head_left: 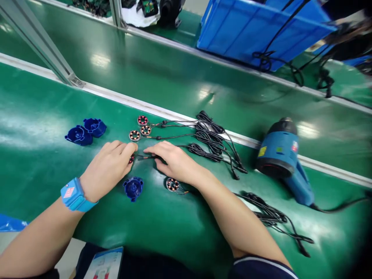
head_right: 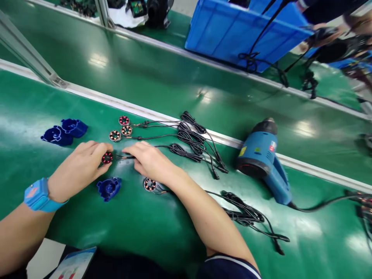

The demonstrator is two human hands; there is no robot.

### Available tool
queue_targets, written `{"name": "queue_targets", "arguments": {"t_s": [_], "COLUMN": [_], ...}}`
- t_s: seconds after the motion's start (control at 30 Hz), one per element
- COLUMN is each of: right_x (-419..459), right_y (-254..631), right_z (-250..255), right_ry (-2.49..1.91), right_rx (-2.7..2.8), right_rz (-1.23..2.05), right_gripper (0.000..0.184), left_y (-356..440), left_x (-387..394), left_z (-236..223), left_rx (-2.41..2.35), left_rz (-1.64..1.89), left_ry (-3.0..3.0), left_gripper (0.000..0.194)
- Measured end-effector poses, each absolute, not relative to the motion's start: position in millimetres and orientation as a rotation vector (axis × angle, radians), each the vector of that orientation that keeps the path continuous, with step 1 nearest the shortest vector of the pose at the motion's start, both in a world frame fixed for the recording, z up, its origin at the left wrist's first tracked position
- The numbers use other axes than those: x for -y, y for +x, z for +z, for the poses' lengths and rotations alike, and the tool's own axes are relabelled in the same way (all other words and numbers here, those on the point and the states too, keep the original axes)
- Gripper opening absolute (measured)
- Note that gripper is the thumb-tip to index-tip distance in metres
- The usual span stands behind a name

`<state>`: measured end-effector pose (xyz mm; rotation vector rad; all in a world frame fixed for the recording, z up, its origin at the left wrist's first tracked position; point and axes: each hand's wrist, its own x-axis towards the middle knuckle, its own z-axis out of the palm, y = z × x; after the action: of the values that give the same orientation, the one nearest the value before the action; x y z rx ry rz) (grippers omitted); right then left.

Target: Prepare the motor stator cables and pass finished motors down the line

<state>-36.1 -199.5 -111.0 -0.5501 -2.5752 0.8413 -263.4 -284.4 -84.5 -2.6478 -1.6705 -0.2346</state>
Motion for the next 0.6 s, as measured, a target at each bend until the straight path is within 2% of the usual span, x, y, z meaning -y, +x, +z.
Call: {"name": "queue_targets", "arguments": {"t_s": [0.23, 0.43, 0.6], "right_x": [204.3, 202.1, 196.4], "right_y": [-34.2, -29.7, -23.0], "right_z": [-99.3, -93.4, -92.4], "right_ry": [-0.711, -0.693, -0.58], "right_rx": [2.456, 2.309, 2.106], "right_rz": [1.115, 1.452, 1.703], "right_gripper": [0.044, 0.061, 0.054], "left_y": [-261.1, -260.5, -259.4], "left_x": [286.6, 285.8, 286.4], "left_z": [-78.1, -76.2, -74.6], "left_rx": [1.661, 1.687, 1.762], "left_rz": [-0.471, -0.715, -0.86], "left_ry": [-2.67, -2.697, -2.761], "left_gripper": [0.026, 0.026, 0.029]}}
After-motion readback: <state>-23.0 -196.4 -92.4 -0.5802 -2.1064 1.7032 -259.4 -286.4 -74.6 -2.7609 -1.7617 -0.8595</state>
